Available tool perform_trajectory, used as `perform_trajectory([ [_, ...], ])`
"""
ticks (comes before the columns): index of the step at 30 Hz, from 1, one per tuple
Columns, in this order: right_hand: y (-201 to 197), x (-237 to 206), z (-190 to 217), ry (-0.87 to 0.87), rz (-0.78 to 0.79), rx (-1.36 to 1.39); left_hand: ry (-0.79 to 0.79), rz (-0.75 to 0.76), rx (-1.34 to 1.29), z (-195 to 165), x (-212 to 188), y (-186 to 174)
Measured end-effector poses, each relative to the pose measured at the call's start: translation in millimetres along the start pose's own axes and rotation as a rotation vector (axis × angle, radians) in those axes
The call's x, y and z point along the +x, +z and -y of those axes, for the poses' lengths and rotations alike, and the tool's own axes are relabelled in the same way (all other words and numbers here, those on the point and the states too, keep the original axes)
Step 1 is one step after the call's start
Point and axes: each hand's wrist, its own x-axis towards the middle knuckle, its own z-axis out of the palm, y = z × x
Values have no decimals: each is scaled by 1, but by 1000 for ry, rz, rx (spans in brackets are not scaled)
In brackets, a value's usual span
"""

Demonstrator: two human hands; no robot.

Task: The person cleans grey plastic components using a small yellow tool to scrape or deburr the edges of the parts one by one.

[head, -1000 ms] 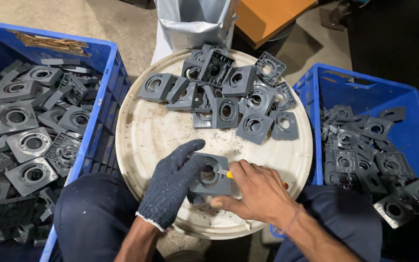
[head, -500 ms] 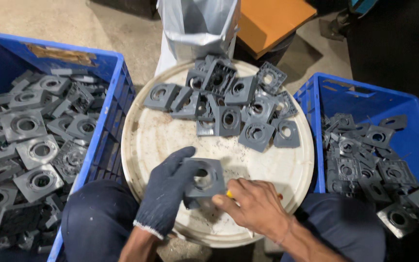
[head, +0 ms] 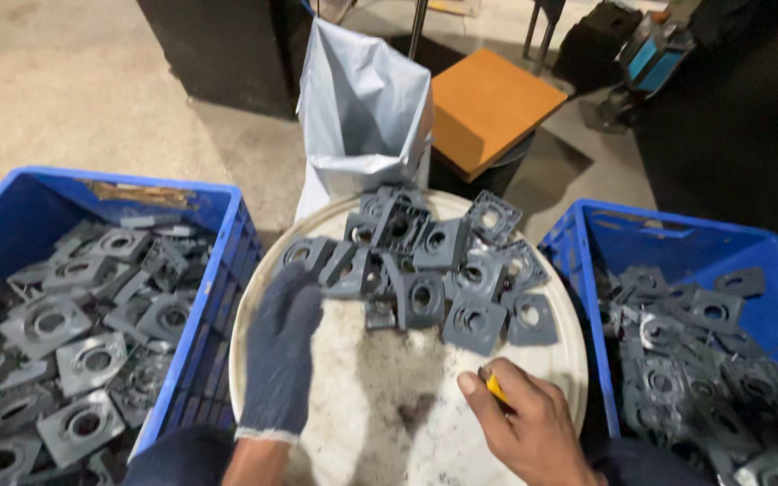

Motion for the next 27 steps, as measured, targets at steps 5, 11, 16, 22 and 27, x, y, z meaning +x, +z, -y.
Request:
perform_trajectory([
  [5,-5,17,-27,134,57,42,202,268,545,-5,106,68],
  [11,10,23,-66,84,84,17,282,560,1020,21,189,136],
  [16,12,30,-72,130,138,-46,290,861,1105,57,228,162],
  [22,-16,32,-48,150,164,128,532,1038,1143,78,223,127],
  [27,-27,25,-26,18,97,168,69,874,963,69,147,95],
])
